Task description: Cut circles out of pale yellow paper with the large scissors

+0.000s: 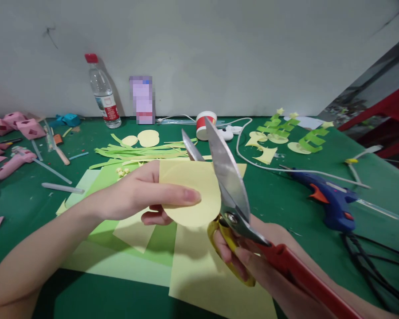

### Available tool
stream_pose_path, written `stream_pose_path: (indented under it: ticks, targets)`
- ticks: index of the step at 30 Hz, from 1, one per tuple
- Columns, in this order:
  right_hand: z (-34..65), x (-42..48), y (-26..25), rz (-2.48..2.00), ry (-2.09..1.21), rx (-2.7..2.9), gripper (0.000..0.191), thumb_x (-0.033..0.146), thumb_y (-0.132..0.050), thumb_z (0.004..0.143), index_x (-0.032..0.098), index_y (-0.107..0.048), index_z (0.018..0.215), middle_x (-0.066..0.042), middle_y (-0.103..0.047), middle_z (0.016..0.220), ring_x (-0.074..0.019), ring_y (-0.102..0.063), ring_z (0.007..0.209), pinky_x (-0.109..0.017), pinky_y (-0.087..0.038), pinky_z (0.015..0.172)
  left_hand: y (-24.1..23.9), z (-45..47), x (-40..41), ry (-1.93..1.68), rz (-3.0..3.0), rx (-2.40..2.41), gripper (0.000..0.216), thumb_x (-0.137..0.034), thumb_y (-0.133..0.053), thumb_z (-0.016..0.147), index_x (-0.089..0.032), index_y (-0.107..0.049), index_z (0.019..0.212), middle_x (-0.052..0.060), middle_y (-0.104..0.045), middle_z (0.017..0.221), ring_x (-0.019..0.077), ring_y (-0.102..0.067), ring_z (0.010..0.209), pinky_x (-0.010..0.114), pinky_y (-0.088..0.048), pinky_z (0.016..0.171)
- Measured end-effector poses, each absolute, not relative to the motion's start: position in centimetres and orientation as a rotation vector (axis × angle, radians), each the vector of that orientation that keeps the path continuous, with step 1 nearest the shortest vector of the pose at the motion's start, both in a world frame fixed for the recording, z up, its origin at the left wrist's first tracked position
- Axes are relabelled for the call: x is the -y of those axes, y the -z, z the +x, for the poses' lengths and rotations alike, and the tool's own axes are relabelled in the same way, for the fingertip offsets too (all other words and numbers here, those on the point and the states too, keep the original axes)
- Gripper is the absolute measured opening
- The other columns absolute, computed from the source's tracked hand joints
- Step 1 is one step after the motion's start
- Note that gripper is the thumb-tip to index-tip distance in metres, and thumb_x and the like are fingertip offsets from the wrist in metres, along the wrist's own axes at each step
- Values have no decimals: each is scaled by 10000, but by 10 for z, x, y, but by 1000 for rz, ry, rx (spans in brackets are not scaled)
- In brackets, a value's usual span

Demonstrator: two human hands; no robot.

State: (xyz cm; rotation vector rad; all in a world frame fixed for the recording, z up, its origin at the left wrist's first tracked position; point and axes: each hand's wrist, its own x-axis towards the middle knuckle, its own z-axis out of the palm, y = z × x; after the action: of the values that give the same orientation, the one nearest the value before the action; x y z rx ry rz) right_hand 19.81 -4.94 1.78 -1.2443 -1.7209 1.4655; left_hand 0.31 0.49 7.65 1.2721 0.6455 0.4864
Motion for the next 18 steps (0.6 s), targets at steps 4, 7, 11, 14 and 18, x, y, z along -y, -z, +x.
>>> stream_pose_path:
  ticks: [4,7,11,14,18]
  targets:
    - [200,50,-23,-1291,-1455,1729,189,331,-387,795,236,-493,920,26,-429,547,-132,-364,443,-247,-307,398,-77,1,-7,-460,1300,-652,171,-226,-569,786,-135,-561,640,-23,-436,497,33,-345,346,144,-214,283]
    - [205,50,-22,-1289,-1422,1779,223,297,-344,799,253,-500,953,15,-453,565,-148,-386,454,-256,-312,396,-78,1,-8,-458,1309,-656,175,-228,-564,786,-131,-566,641,-26,-427,489,33,-340,341,143,-213,278]
    - [211,50,-25,-1356,-1297,1887,251,279,-332,813,294,-520,978,0,-525,616,-183,-478,522,-307,-404,480,-79,1,-8,-485,1297,-659,205,-197,-550,781,-128,-546,588,-34,-408,481,28,-340,337,137,-206,275]
    - [212,49,-32,-1446,-1222,1967,240,285,-359,820,300,-538,979,1,-546,619,-195,-519,550,-325,-438,521,-80,1,-8,-491,1290,-666,235,-183,-553,770,-130,-525,543,-35,-403,468,28,-343,334,141,-203,274]
    - [211,48,-38,-1394,-1287,1907,242,322,-384,791,268,-559,948,-6,-582,615,-186,-550,542,-294,-449,489,-80,-1,-11,-486,1293,-664,185,-177,-559,765,-126,-565,587,-26,-441,472,28,-350,324,147,-197,269]
